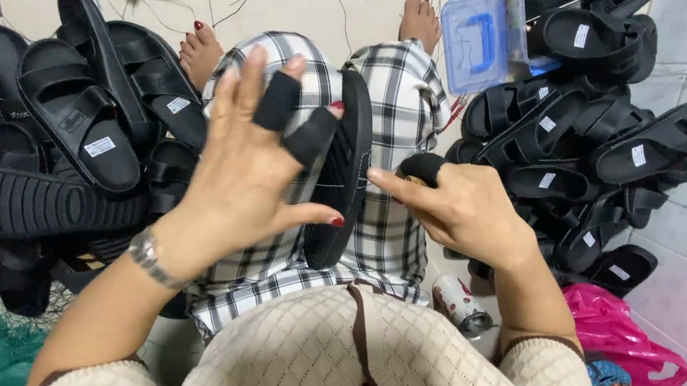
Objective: Hand-sewing the sole of a black sandal to its upper part using a needle and thread while sitting on the floor.
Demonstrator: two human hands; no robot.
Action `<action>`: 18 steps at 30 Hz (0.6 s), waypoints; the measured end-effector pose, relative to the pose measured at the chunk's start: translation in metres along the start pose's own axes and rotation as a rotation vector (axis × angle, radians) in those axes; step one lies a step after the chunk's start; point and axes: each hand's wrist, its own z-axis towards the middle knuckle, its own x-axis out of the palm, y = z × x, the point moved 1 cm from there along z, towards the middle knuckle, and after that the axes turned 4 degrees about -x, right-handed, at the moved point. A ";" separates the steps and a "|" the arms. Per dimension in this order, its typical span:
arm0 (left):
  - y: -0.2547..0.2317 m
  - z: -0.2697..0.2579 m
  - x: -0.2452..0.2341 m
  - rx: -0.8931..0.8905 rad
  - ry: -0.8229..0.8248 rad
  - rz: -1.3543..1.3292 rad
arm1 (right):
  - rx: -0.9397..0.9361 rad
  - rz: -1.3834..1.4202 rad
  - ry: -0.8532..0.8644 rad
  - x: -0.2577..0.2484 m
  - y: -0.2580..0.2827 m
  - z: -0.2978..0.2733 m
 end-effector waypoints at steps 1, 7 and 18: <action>0.001 0.002 0.005 0.002 0.003 -0.004 | 0.003 0.002 0.004 -0.002 0.000 0.001; 0.002 0.009 0.017 0.120 -0.111 0.006 | -0.015 -0.078 0.059 -0.029 0.011 0.011; 0.016 0.016 0.029 0.327 -0.309 -0.002 | -0.017 0.045 0.141 -0.041 0.019 0.034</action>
